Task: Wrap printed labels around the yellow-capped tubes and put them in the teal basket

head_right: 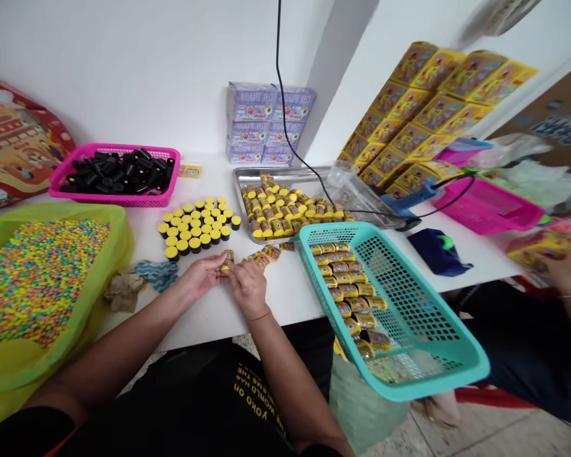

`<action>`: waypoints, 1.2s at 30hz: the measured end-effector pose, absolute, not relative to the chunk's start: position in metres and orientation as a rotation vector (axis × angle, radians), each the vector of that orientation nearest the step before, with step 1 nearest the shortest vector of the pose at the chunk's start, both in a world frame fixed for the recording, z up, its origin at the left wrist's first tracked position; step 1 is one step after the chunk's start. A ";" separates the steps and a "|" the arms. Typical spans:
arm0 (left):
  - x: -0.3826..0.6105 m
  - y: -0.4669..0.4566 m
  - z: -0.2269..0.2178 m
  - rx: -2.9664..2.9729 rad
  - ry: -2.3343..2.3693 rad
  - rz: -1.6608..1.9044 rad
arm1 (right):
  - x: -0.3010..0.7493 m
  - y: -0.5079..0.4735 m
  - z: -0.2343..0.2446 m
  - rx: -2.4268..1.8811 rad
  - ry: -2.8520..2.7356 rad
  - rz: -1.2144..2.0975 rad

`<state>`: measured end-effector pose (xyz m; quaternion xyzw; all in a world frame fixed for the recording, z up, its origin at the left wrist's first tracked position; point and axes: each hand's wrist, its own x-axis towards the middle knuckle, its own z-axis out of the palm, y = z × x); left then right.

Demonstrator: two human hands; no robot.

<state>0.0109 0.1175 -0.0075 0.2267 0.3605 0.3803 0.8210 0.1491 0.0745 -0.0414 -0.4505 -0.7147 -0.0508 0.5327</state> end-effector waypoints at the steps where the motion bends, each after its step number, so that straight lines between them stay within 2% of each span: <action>1: 0.010 0.118 -0.008 0.488 0.763 0.811 | 0.148 0.074 -0.041 -1.083 -1.703 -0.125; 11: 0.014 0.113 -0.011 0.487 0.749 0.842 | 0.150 0.074 -0.045 -1.160 -1.686 -0.009; 22: 0.016 0.111 -0.011 0.440 0.763 0.801 | 0.152 0.073 -0.046 -1.107 -1.628 -0.095; 30: 0.014 0.113 -0.009 0.469 0.751 0.786 | 0.149 0.073 -0.040 -1.143 -1.583 0.102; 34: 0.012 0.112 -0.002 0.545 0.762 0.910 | 0.148 0.066 -0.022 -1.284 -1.531 0.349; 36: 0.013 0.110 0.001 0.585 0.748 0.918 | 0.151 0.060 -0.008 -1.396 -1.572 0.371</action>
